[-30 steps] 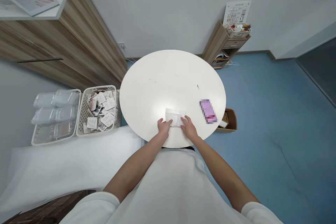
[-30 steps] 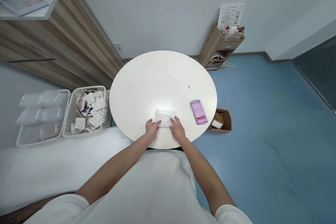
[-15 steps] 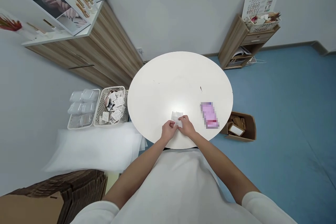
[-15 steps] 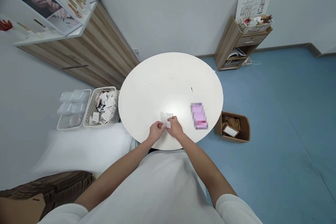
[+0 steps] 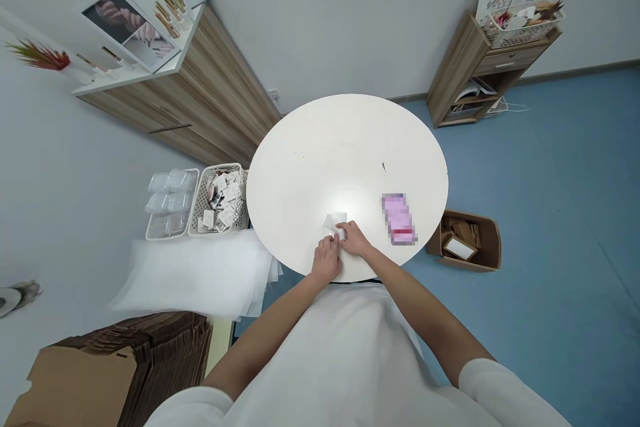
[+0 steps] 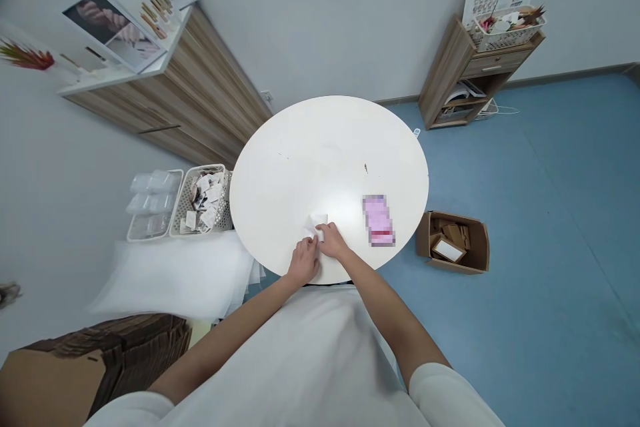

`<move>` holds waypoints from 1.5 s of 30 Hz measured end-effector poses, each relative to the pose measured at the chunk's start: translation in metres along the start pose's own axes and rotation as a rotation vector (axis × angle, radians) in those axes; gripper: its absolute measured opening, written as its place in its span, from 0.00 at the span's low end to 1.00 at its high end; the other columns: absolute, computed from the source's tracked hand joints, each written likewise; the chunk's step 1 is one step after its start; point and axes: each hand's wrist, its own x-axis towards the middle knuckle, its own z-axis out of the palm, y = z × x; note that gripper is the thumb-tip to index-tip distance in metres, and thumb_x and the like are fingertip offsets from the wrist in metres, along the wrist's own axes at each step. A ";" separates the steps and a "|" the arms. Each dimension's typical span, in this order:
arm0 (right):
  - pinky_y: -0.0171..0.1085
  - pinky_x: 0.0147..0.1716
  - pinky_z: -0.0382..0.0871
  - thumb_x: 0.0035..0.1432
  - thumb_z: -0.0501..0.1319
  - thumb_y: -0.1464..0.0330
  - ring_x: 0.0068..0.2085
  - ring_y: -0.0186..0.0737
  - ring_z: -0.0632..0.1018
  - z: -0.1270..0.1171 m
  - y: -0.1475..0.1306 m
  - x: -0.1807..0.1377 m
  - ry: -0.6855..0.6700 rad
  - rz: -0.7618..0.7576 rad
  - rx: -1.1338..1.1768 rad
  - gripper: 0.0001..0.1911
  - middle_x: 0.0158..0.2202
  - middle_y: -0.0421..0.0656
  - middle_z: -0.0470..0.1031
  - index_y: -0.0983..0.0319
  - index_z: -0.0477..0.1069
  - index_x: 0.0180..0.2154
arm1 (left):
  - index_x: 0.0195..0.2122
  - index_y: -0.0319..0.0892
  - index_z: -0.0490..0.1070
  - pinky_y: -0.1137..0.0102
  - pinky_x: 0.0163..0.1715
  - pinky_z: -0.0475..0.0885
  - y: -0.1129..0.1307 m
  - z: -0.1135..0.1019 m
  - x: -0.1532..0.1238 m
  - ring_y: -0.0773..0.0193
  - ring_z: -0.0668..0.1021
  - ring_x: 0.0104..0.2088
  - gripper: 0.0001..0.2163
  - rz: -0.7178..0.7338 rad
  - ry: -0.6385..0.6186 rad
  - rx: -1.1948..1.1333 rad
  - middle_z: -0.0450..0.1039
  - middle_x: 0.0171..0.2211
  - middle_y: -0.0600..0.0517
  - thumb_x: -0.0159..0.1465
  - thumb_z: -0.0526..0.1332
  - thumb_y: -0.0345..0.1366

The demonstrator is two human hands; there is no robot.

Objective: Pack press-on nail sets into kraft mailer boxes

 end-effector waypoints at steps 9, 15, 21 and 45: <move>0.34 0.28 0.59 0.57 0.48 0.61 0.31 0.36 0.70 0.005 -0.027 0.025 0.140 0.175 -0.231 0.13 0.33 0.43 0.67 0.60 0.66 0.30 | 0.52 0.40 0.54 0.59 0.39 0.60 -0.002 -0.005 0.002 0.49 0.63 0.45 0.24 0.061 -0.086 0.082 0.58 0.46 0.41 0.53 0.54 0.32; 0.34 0.28 0.59 0.54 0.51 0.65 0.30 0.36 0.70 0.009 -0.021 0.031 0.248 0.243 -0.185 0.09 0.33 0.42 0.69 0.61 0.60 0.38 | 0.55 0.40 0.51 0.58 0.43 0.59 -0.015 -0.011 0.004 0.49 0.63 0.47 0.29 0.142 -0.115 0.015 0.59 0.46 0.41 0.53 0.57 0.38; 0.35 0.31 0.62 0.51 0.52 0.63 0.33 0.37 0.70 0.011 -0.015 0.032 0.314 0.238 -0.096 0.10 0.34 0.40 0.67 0.59 0.60 0.37 | 0.55 0.44 0.52 0.54 0.55 0.42 -0.038 -0.022 0.014 0.48 0.48 0.60 0.32 0.340 -0.086 -0.050 0.46 0.59 0.43 0.50 0.60 0.39; 0.42 0.44 0.59 0.43 0.59 0.69 0.45 0.46 0.64 0.026 -0.028 -0.040 0.032 -0.277 -0.535 0.23 0.44 0.48 0.65 0.64 0.62 0.44 | 0.47 0.45 0.59 0.61 0.46 0.60 -0.072 -0.031 0.014 0.52 0.64 0.49 0.25 0.608 -0.105 -0.119 0.61 0.47 0.46 0.46 0.61 0.31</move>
